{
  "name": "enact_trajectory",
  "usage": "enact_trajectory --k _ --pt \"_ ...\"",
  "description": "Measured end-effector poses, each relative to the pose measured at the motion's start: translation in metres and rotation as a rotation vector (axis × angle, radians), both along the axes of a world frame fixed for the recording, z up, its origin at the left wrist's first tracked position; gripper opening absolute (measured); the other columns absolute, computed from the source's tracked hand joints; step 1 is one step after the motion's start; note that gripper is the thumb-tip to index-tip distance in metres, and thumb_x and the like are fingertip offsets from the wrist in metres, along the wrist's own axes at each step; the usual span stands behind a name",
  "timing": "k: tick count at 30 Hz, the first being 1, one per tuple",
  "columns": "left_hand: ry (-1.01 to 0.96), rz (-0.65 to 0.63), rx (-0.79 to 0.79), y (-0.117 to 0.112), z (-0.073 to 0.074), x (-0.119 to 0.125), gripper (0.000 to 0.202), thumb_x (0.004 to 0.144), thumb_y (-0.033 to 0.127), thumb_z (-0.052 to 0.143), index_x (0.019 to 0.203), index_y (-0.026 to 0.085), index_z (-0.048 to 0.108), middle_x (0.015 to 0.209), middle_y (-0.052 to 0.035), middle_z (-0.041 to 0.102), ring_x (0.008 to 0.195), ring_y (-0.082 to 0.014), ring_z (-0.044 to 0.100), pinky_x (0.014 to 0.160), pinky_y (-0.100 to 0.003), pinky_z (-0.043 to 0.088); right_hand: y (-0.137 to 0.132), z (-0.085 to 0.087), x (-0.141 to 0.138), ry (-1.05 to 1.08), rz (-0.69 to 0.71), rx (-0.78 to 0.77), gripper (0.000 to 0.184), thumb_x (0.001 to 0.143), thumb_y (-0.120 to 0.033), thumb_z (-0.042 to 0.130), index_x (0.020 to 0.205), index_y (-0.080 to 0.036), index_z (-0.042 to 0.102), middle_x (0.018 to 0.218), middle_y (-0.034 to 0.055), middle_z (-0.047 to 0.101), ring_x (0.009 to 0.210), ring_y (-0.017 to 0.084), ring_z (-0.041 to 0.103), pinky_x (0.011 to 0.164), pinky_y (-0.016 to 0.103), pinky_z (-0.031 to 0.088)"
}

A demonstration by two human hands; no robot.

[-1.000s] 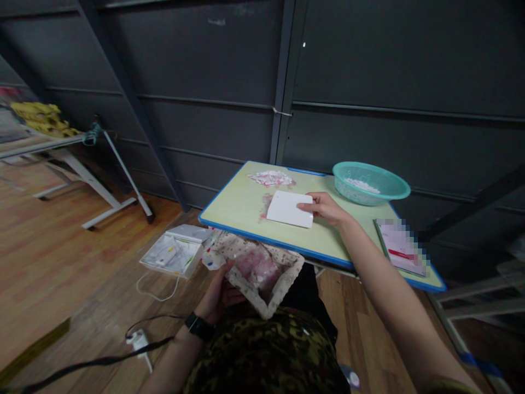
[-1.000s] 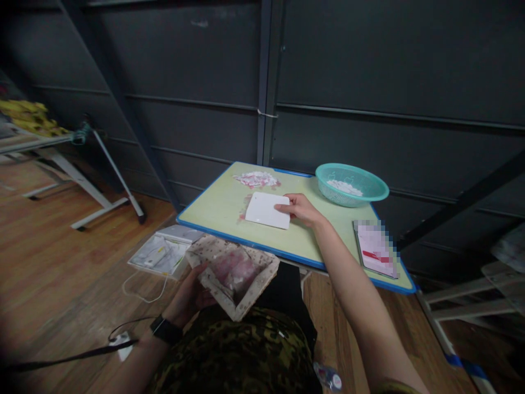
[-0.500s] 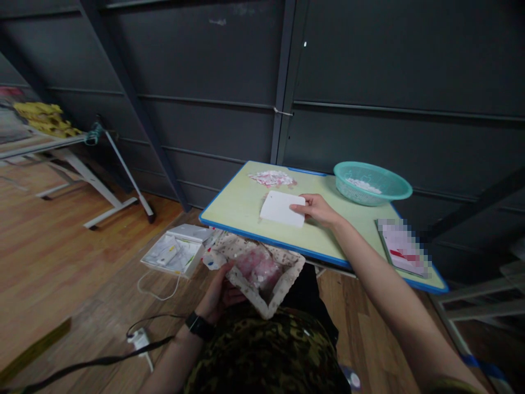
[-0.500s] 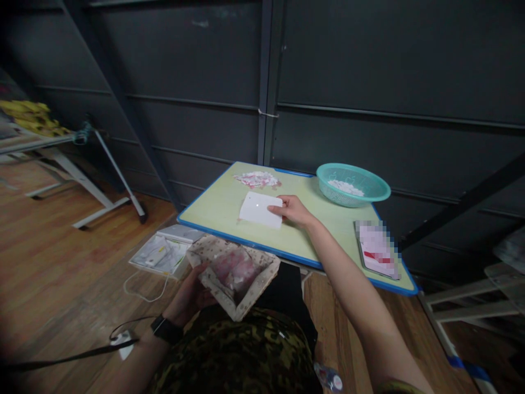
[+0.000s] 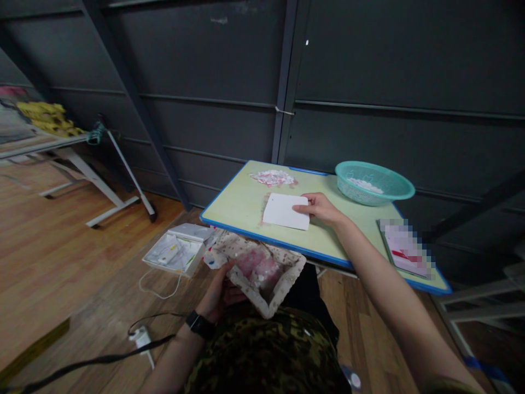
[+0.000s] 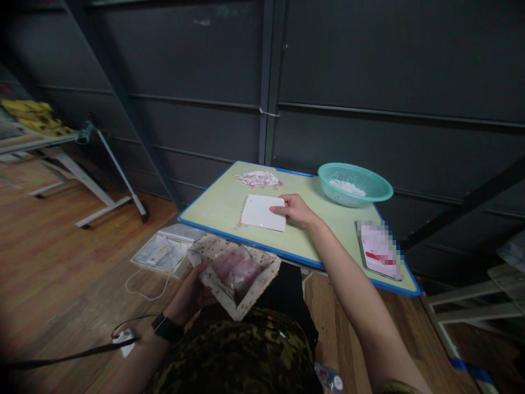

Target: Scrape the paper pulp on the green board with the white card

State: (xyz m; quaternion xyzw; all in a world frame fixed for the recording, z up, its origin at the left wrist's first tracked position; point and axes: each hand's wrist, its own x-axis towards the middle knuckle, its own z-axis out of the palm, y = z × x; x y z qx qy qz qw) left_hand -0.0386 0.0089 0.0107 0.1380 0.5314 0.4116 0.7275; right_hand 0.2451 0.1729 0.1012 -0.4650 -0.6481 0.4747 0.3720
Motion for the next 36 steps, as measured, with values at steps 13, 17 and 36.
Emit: enact_trajectory --k 13,17,36 --pt "-0.032 0.001 -0.01 0.001 -0.002 0.0 0.031 0.085 0.044 0.055 0.075 0.016 0.064 0.064 -0.006 0.071 0.057 -0.0198 0.068 0.062 -0.033 0.058 -0.003 0.002 0.002 0.02 0.025 -0.015 0.04 0.055 -0.046 0.079 0.071 -0.014 0.063 0.059 -0.0002 0.058 0.053 0.01 0.047 0.048 0.024 0.029" --pt "-0.021 0.012 -0.014 0.001 0.0 0.0 0.032 0.085 0.044 0.056 0.074 0.015 0.064 0.064 -0.006 0.072 0.058 -0.0204 0.068 0.064 -0.034 0.058 -0.003 0.002 0.004 -0.001 0.088 -0.051 0.038 0.056 -0.044 0.08 0.072 -0.014 0.064 0.06 0.0004 0.059 0.053 0.01 0.047 0.048 0.024 0.03" --pt "-0.033 -0.004 -0.003 0.002 -0.004 -0.002 0.031 0.084 0.044 0.057 0.077 0.015 0.065 0.067 -0.0079 0.072 0.058 -0.0213 0.069 0.06 -0.034 0.06 -0.002 0.0 0.003 0.023 0.011 -0.028 0.038 0.056 -0.042 0.081 0.071 -0.012 0.062 0.058 -0.0013 0.057 0.052 0.009 0.048 0.046 0.022 0.031"
